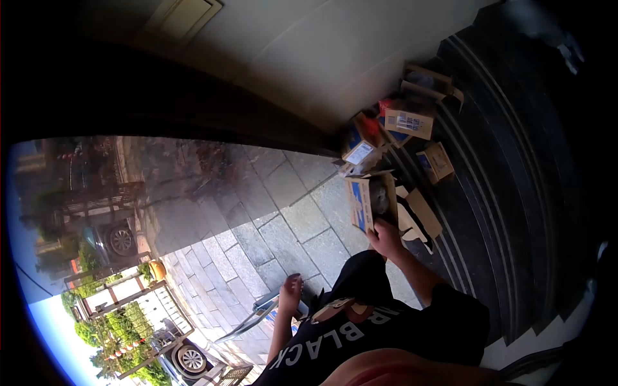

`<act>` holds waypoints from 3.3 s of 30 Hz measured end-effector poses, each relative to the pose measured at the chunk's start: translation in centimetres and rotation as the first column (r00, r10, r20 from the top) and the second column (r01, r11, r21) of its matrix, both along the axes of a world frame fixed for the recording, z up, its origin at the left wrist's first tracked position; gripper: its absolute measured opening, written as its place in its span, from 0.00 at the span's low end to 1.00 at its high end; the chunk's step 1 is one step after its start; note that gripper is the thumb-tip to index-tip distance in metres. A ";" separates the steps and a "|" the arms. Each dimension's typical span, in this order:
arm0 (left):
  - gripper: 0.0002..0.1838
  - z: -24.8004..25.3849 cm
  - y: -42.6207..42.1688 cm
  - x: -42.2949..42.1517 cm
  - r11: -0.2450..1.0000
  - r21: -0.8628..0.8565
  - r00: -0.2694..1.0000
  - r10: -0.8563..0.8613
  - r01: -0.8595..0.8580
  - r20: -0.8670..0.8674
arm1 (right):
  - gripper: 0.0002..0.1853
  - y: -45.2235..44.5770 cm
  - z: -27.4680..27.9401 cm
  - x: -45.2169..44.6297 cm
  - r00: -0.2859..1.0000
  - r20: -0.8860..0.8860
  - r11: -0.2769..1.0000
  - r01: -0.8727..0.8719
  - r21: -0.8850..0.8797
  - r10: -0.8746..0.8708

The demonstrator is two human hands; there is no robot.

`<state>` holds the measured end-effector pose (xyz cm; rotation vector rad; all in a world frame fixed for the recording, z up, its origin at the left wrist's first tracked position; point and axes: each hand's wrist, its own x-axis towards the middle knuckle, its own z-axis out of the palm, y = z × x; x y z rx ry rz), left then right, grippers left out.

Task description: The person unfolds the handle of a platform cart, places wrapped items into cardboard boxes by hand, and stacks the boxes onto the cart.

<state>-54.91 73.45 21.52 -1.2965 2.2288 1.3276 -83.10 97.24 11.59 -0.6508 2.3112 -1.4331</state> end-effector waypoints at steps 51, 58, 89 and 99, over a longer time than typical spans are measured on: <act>0.13 0.9 31.3 73.1 -0.383 0.369 -0.511 0.780 -0.847 -0.361 | 0.44 -13.3 11.0 88.5 -0.639 0.098 -0.646 -0.748 0.151 0.763; 0.21 0.2 31.0 85.8 -0.410 0.647 -0.697 0.663 -0.643 -0.272 | 0.44 -18.6 8.4 100.0 -0.511 0.769 -0.596 -0.774 -0.216 0.384; 0.39 -20.9 43.7 116.9 -0.562 0.540 -0.726 0.673 -0.626 -0.142 | 0.37 -5.5 -10.7 124.9 -0.350 0.685 -0.659 -0.708 0.253 0.639; 0.37 -45.0 40.4 128.2 -0.596 0.385 -0.679 0.723 -0.705 -0.125 | 0.24 -9.8 -22.6 112.7 -0.007 0.601 -0.386 -0.773 0.503 0.799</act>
